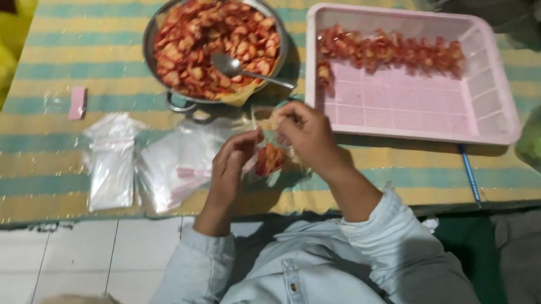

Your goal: The person scoops fried food from a bowl into plastic bags using a spoon and seals the bags by hand.

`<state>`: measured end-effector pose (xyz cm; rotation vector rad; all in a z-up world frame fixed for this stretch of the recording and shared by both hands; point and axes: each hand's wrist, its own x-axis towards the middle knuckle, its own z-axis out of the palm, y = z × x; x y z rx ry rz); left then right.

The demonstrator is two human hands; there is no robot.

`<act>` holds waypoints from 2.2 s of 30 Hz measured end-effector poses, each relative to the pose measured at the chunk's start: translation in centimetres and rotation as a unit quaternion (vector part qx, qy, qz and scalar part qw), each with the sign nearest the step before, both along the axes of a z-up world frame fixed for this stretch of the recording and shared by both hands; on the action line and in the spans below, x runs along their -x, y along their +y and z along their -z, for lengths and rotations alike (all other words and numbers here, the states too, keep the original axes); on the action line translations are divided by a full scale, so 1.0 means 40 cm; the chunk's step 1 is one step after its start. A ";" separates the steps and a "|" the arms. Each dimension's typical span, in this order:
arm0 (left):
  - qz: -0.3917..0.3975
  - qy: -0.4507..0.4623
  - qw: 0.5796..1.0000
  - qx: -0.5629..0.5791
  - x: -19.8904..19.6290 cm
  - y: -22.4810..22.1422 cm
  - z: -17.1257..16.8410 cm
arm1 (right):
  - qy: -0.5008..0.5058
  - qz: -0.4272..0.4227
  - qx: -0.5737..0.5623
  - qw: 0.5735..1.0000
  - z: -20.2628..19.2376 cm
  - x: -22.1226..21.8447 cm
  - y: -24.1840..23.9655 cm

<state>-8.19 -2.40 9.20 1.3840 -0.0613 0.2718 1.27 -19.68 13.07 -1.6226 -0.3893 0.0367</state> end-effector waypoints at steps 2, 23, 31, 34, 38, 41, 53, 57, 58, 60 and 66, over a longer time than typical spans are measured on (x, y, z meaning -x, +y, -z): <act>-0.029 -0.014 0.999 -0.015 -0.002 -0.016 0.007 | 0.019 -0.013 -0.009 1.000 0.015 -0.003 -0.006; -0.168 0.061 0.983 -0.032 -0.026 -0.022 0.031 | 0.135 -0.051 -0.122 0.982 0.115 0.012 -0.029; -0.040 0.128 0.987 -0.088 -0.001 -0.039 -0.052 | 0.138 -0.065 -0.128 0.980 0.118 0.012 -0.030; -0.065 0.133 0.986 -0.080 -0.009 -0.043 -0.036 | 0.120 -0.104 -0.111 0.981 0.124 0.010 -0.034; -0.093 0.121 0.983 -0.097 -0.014 -0.042 -0.016 | 0.130 -0.152 -0.121 0.972 0.126 0.009 -0.044; -0.095 0.119 0.982 -0.107 -0.016 -0.045 -0.024 | 0.133 -0.161 -0.119 0.971 0.119 0.012 -0.043; -0.084 0.120 0.989 0.000 -0.019 -0.021 0.021 | 0.125 -0.153 -0.156 0.968 0.135 -0.002 -0.051; -0.083 0.135 0.987 0.015 -0.019 -0.019 0.014 | 0.136 -0.169 -0.225 0.950 0.144 -0.010 -0.058; -0.083 0.135 0.987 0.015 -0.016 -0.021 0.008 | 0.137 -0.169 -0.225 0.950 0.142 -0.008 -0.061; -0.086 0.131 0.987 0.040 -0.013 -0.026 -0.007 | 0.143 -0.191 -0.227 0.944 0.137 -0.006 -0.066; -0.108 0.150 0.978 0.094 -0.043 0.011 0.120 | 0.114 -0.099 -0.157 0.976 0.102 0.003 -0.047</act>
